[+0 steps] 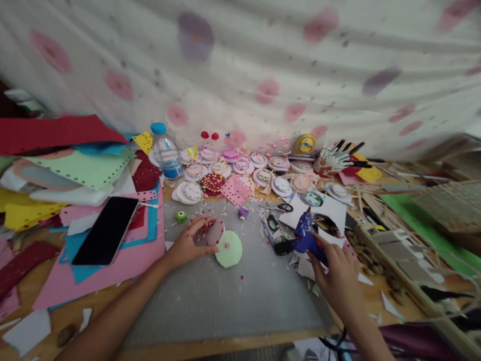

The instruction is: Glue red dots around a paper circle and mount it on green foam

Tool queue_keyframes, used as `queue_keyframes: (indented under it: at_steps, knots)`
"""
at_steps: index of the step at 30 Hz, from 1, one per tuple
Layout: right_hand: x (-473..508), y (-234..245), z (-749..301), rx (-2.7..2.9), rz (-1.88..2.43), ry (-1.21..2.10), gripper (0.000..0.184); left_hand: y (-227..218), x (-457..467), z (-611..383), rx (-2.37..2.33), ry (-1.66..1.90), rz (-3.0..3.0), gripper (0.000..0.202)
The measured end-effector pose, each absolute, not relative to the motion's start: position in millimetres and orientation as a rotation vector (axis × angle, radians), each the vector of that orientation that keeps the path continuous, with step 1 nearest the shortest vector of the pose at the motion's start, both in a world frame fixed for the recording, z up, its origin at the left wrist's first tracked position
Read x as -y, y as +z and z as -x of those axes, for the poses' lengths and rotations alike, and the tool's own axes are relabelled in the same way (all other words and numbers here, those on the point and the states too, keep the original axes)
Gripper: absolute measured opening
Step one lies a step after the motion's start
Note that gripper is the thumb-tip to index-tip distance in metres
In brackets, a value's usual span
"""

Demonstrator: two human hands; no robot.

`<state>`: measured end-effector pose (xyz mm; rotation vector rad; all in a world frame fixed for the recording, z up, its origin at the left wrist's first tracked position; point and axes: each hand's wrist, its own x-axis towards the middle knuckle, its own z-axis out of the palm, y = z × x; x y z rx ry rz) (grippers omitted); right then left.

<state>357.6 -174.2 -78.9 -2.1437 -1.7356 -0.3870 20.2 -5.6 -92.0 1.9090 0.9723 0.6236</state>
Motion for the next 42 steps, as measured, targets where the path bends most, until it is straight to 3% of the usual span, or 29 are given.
queue_keyframes:
  at_steps: [3,7,13,18,23,42]
  knots:
    - [176,-93,-369,1.597,2.382,-0.541,0.042,-84,7,-20,-0.958,0.624,-1.918,0.072]
    - [174,-103,-373,1.493,2.498,-0.504,0.041,-76,11,-19,-0.977,0.547,-2.017,0.069]
    - [182,-91,-344,1.341,2.263,-0.631,0.043,-74,18,-30,-1.02,0.36,-2.205,0.073]
    - [187,-88,-286,1.816,1.657,-0.082,0.029,-78,18,-40,-1.044,0.278,-2.296,0.075]
    - [172,-89,-248,2.084,1.52,0.335,0.042,-78,17,-43,-1.045,0.279,-2.37,0.071]
    - [166,-88,-243,2.098,1.535,0.558,0.047,-71,14,-51,-0.951,0.224,-2.518,0.073]
